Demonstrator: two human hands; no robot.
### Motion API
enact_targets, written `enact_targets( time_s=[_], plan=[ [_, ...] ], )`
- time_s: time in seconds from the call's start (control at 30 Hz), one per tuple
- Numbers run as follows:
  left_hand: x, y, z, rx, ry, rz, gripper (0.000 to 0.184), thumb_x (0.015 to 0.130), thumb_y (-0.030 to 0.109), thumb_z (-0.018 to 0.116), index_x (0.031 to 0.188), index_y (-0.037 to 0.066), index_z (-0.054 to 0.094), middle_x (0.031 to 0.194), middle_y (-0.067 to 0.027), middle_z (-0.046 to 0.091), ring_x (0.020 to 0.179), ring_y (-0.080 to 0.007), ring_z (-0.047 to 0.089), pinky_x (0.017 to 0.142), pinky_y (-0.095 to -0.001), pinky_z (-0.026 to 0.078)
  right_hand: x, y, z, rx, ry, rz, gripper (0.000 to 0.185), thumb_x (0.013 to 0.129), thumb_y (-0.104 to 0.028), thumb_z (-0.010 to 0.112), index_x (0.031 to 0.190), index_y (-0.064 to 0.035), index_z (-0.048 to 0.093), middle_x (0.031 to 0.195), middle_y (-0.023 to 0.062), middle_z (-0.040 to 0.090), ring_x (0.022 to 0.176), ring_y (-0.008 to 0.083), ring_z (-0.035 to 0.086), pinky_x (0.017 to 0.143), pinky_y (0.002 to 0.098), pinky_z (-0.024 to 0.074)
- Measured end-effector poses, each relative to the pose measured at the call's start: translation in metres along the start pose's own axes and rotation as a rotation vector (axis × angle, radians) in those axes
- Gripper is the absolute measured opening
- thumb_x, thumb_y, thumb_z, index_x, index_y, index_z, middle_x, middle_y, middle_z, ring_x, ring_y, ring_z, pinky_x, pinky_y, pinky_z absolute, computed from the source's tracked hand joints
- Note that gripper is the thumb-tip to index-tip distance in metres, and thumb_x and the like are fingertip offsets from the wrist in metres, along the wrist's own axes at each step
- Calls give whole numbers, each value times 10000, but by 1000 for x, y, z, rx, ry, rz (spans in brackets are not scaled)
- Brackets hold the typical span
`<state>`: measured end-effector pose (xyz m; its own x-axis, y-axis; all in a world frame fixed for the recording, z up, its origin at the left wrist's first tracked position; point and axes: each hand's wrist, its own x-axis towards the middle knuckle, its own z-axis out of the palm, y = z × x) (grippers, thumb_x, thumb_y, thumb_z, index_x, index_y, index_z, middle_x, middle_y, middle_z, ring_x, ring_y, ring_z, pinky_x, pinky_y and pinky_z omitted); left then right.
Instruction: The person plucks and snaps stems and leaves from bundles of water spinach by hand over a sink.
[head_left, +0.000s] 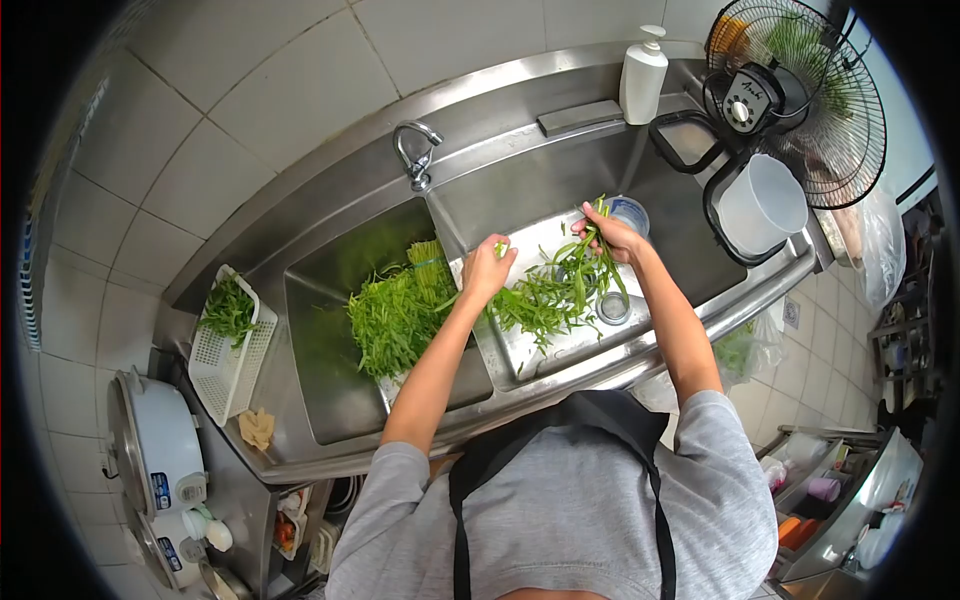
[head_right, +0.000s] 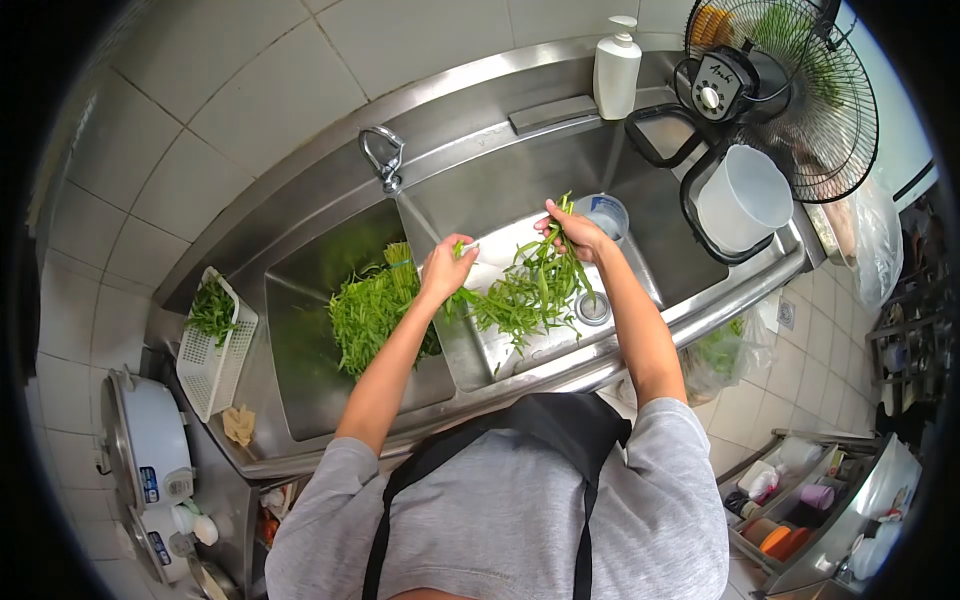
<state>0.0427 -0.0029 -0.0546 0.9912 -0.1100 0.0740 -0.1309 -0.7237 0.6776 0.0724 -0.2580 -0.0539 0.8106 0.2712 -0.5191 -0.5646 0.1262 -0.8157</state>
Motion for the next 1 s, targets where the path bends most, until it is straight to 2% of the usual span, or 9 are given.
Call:
enact_targets(
  time_s=[0.07,0.17,0.3,0.43,0.6,0.7,0.73,0.8,1.0],
  plan=[
    [-2,20,-2,-65,-237,16,340,753,382,614,917,84,639,536,-110,541,541,-203,553,541,-348,419,-2,1,1,82,-33,-7,495,853,-497,451,848,-16,570,697,8,480,496,67,386,412,192,322],
    [-13,49,5,-100,-301,89,356,742,397,626,907,82,639,460,-55,456,460,-137,453,477,-327,365,1,0,14,66,-27,-1,492,851,-489,461,840,-9,566,699,14,483,507,77,413,414,195,330],
    [-8,51,14,-75,-256,10,365,730,387,642,876,53,631,447,-46,429,461,-109,428,463,-305,350,-9,-10,40,-26,-67,37,494,829,-509,484,867,-23,560,713,16,513,529,71,454,404,205,361],
    [-4,32,1,-383,-354,-74,268,757,303,637,849,53,615,523,11,479,472,-85,416,444,-279,332,-8,-14,37,-152,-61,-39,487,812,-494,527,910,-18,567,777,30,535,524,71,460,402,201,371],
    [-6,28,-15,-519,-402,-207,209,772,288,629,808,84,602,530,73,393,457,-34,335,430,-198,291,-3,-11,40,-109,-126,-100,403,786,-391,622,876,-3,564,747,22,539,501,62,456,378,193,345],
    [0,21,-14,-592,-449,-272,237,765,288,640,827,61,613,568,53,467,481,-40,373,445,-212,323,4,-8,43,-170,-82,-126,406,777,-400,632,819,-2,565,675,39,550,475,69,455,379,201,346],
    [0,17,-9,-542,-404,-159,240,763,284,643,836,57,618,588,44,491,493,-42,387,451,-215,329,5,-8,46,-159,-38,-152,415,763,-400,648,774,9,573,604,40,542,449,73,463,372,210,350],
    [-2,13,1,-440,-309,62,250,758,278,650,855,49,626,628,27,539,517,-46,414,463,-222,341,9,-9,48,-275,19,-107,392,775,-385,640,756,1,575,593,22,530,441,75,451,367,211,340],
    [0,17,-11,-492,-425,-149,252,755,268,660,870,45,638,668,16,571,522,-49,421,468,-223,343,4,-15,52,-453,75,-224,423,752,-437,646,637,-38,567,536,8,508,420,70,417,367,227,305]
  ],
)
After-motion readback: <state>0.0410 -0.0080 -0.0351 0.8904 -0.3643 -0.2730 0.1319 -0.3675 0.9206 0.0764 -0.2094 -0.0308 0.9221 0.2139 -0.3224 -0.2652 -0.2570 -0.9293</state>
